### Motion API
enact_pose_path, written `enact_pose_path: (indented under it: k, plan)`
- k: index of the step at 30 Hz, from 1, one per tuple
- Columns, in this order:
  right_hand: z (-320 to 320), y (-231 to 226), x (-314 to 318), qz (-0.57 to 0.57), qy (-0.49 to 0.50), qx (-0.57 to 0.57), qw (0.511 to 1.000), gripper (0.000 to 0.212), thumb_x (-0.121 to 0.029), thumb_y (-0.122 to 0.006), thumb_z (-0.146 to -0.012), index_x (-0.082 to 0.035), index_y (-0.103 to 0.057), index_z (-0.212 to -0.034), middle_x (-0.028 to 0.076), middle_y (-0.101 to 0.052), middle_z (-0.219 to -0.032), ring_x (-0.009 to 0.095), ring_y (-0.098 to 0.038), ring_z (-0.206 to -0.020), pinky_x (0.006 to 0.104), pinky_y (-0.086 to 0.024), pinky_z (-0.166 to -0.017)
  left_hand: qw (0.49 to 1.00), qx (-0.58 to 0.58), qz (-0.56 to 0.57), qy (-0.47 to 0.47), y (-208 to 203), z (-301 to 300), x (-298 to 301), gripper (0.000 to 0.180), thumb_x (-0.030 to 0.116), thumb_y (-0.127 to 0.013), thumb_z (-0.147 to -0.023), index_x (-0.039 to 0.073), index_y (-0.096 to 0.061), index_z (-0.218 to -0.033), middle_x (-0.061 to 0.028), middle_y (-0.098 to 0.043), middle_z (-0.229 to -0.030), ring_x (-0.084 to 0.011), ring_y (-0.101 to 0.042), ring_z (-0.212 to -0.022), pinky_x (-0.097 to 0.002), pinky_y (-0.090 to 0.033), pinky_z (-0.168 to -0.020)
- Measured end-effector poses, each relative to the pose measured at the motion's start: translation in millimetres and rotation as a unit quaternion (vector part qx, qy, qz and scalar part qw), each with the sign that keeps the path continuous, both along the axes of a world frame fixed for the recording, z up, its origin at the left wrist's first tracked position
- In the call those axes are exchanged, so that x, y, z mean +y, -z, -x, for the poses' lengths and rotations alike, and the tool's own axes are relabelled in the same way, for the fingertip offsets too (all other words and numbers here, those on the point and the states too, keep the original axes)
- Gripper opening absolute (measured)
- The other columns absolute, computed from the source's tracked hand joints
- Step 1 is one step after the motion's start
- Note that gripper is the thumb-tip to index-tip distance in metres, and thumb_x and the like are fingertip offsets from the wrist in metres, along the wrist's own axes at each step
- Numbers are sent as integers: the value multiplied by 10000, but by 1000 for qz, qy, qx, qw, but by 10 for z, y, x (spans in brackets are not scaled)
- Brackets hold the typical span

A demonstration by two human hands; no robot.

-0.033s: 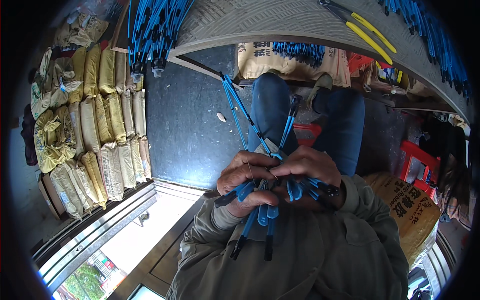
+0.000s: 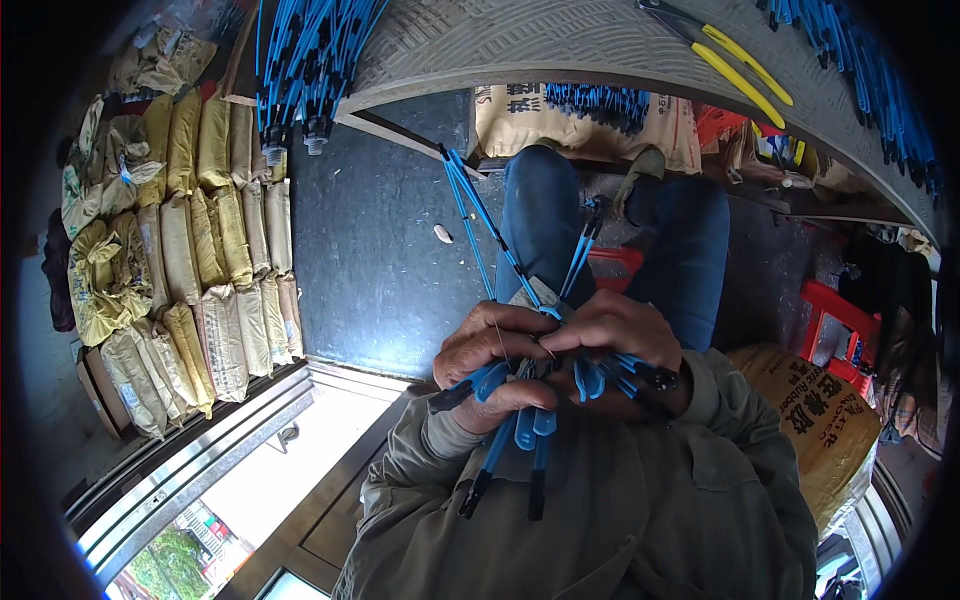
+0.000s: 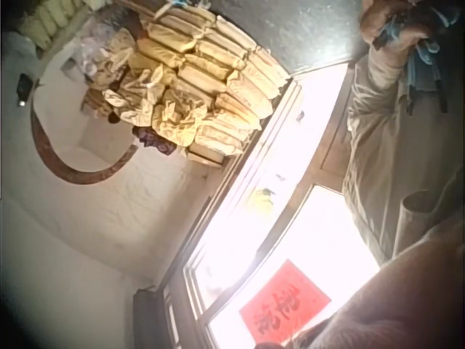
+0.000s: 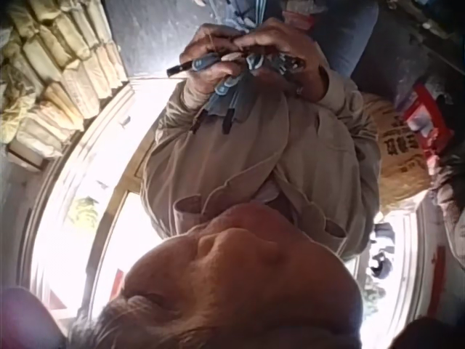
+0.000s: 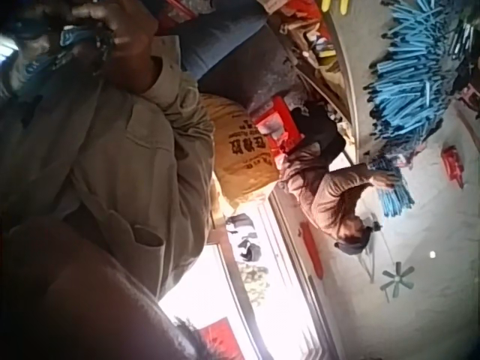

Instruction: The person threads a metal wire through the base ends of several umbrella ribs, fits them onto a central plastic hub, tightens and cuts the wire using pliers, and opens the attached ribs.

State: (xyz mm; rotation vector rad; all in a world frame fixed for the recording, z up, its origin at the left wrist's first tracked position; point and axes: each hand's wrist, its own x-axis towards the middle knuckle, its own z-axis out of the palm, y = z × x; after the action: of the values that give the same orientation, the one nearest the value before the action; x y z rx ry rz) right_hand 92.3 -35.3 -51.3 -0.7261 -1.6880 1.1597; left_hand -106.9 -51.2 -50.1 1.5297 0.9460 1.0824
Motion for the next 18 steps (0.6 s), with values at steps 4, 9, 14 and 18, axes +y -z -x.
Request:
enact_pose_path:
  k: [4,9,14,18]
  plan:
    - [-5,45,-14,34,21,12,999,337,-152,-825,-674,-102,-647,-956,71,-608,-853,178,-621,-744,298,-502,-627,999,-26,25,24,-5,-3,22,411,281,-837,-649,1,-657,-891,-161,-656,-974,-256,-643,-932,-335,-510,-798]
    - [-8,64,-30,27,50,30,998,317,-135,-798,-684,-20,-609,-912,91,-616,-835,215,-616,-720,295,-488,-627,992,-67,95,42,-71,-22,23,309,115,-799,-709,-19,-627,-928,-187,-658,-953,-298,-637,-1009,-380,-511,-851]
    - [-49,26,-34,-38,127,28,991,467,-229,-819,-694,-13,-554,-1012,146,-563,-1012,239,-585,-850,333,-487,-714,989,-99,94,59,20,20,32,244,31,-754,-739,-28,-608,-926,-198,-654,-948,-317,-626,-1033,-405,-509,-868]
    - [-361,193,156,-151,189,310,920,641,-462,-682,-796,-13,-442,-1185,175,-484,-1157,267,-525,-1036,396,-434,-899,965,-228,120,35,96,69,53,225,32,-745,-747,-34,-598,-904,-203,-650,-949,-333,-641,-986,-412,-524,-831]
